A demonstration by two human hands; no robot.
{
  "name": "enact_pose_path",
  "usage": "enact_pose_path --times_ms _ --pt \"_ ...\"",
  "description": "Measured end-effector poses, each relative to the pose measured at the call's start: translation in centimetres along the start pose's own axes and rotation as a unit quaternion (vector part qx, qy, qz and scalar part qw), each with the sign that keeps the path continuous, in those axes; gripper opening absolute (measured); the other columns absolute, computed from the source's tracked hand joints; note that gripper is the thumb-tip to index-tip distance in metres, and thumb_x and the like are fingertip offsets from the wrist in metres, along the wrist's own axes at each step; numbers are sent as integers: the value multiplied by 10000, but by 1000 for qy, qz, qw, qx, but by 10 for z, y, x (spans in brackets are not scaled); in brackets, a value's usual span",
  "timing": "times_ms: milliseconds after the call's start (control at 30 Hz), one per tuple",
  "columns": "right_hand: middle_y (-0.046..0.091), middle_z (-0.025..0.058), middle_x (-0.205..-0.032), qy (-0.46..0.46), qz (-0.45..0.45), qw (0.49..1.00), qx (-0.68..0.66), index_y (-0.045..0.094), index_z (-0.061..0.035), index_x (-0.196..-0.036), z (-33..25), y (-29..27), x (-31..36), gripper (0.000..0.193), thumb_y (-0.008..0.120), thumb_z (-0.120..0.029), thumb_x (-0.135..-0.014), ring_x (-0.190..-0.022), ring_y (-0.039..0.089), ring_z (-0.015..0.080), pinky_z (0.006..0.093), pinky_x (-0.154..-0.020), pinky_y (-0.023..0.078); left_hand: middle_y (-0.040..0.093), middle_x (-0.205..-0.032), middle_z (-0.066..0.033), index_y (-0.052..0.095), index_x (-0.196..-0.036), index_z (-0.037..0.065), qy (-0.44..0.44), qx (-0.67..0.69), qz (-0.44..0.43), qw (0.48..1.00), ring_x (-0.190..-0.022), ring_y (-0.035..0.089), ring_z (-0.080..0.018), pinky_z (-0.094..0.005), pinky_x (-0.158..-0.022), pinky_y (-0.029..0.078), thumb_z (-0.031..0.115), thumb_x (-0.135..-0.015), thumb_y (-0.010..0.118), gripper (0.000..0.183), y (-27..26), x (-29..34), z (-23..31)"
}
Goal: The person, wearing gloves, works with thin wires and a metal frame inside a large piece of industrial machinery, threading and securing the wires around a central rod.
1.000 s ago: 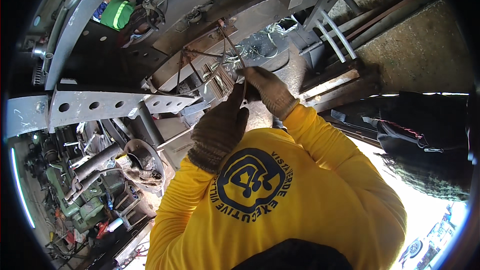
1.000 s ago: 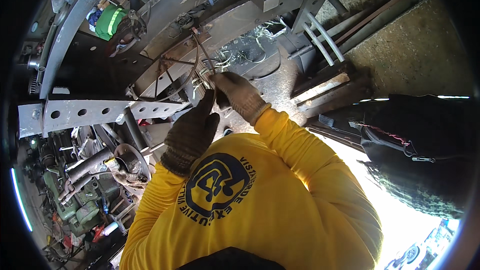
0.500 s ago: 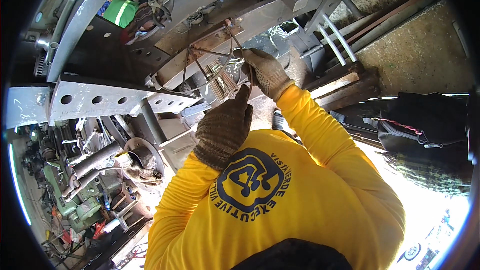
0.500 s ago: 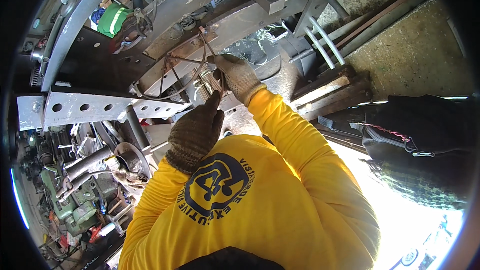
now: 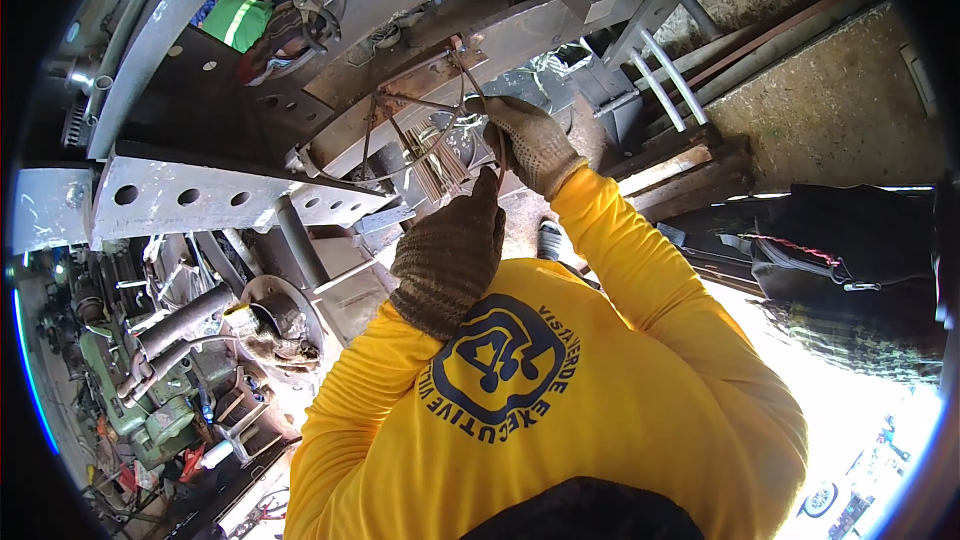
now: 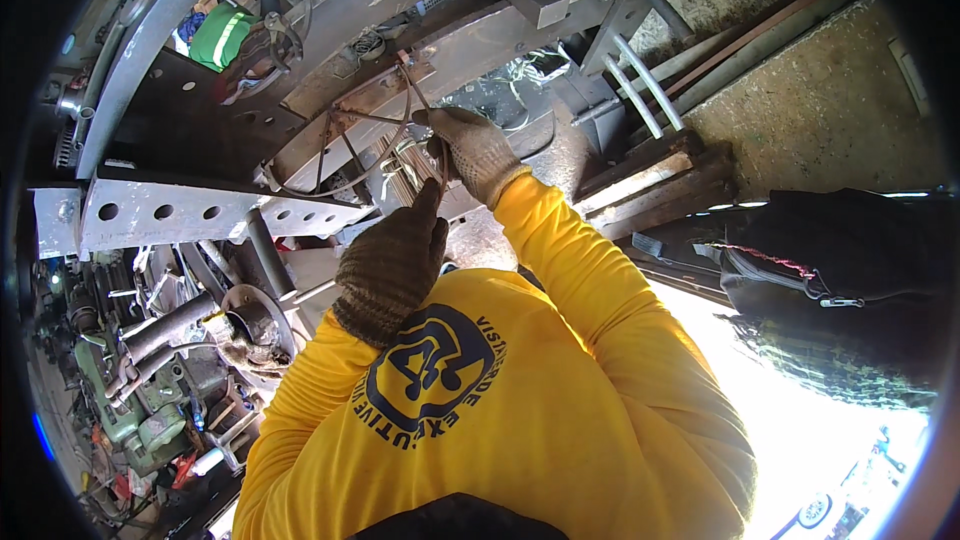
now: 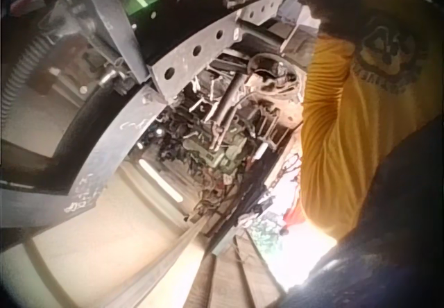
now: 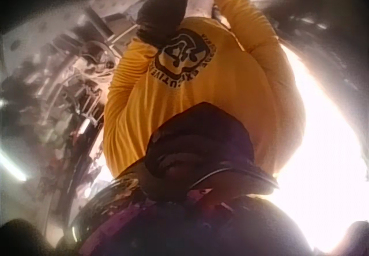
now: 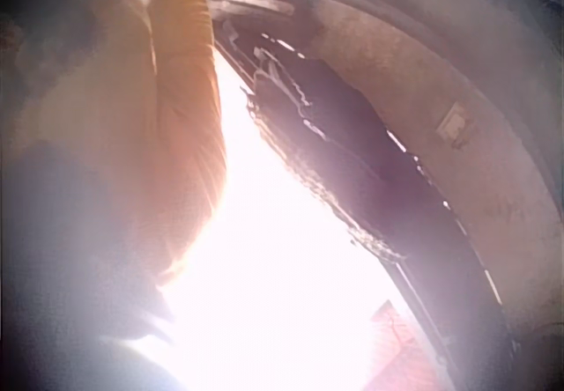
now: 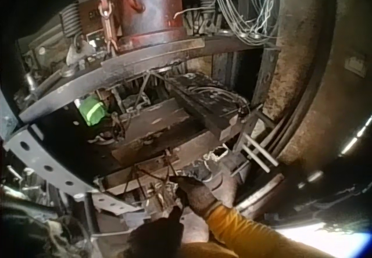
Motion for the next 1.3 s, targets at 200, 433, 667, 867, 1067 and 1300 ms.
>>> enact_pose_path --times_ms 200,433,667,867,1067,1300 --pt "563 -7 -746 1 -28 998 -54 663 9 -1225 4 2 -1 389 604 -323 -1030 -610 513 66 180 -537 396 673 -897 -171 495 -1432 80 -4 -14 0 1000 -804 680 -345 -486 -690 533 280 -1005 561 475 -3 3 1" --pt "589 7 -756 34 -65 992 -105 647 20 -1240 2 4 2 422 620 -342 -1025 -588 528 72 181 -522 411 658 -870 -162 506 -1433 104 7 -24 28 999 -788 674 -343 -484 -676 527 282 -990 589 484 -14 12 3" --pt "608 -10 -766 40 -80 990 -111 644 3 -1269 8 0 -3 440 657 -349 -1005 -648 575 61 167 -577 458 664 -881 -147 505 -1441 118 3 -32 25 999 -782 670 -338 -486 -679 527 282 -979 606 500 -14 15 3" --pt "586 11 -707 37 -65 985 -154 673 -6 -1219 0 6 0 354 576 -289 -1031 -580 533 83 202 -533 419 681 -1016 -143 504 -1442 69 41 -26 52 997 -940 664 -328 -476 -869 510 326 -899 706 634 -46 30 3" --pt "567 9 -657 63 -30 983 -171 663 15 -1220 7 9 0 355 596 -283 -1039 -506 501 78 189 -471 379 666 -1269 -161 488 -1480 74 -31 39 133 990 -1112 657 -327 -447 -1015 490 300 -812 810 776 -89 59 -61" --pt "574 12 -667 56 -54 982 -171 664 23 -1208 7 4 -2 364 618 -291 -1030 -492 499 75 195 -459 381 685 -1191 -156 523 -1443 67 -51 40 147 987 -1075 657 -331 -426 -977 505 320 -850 773 691 -86 70 -77"
Point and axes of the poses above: each hand's wrist, its own x-axis away from the middle knuckle, its own y-axis out of the palm, z = x × y, the point moved 7 cm from there along -x, towards the middle knuckle
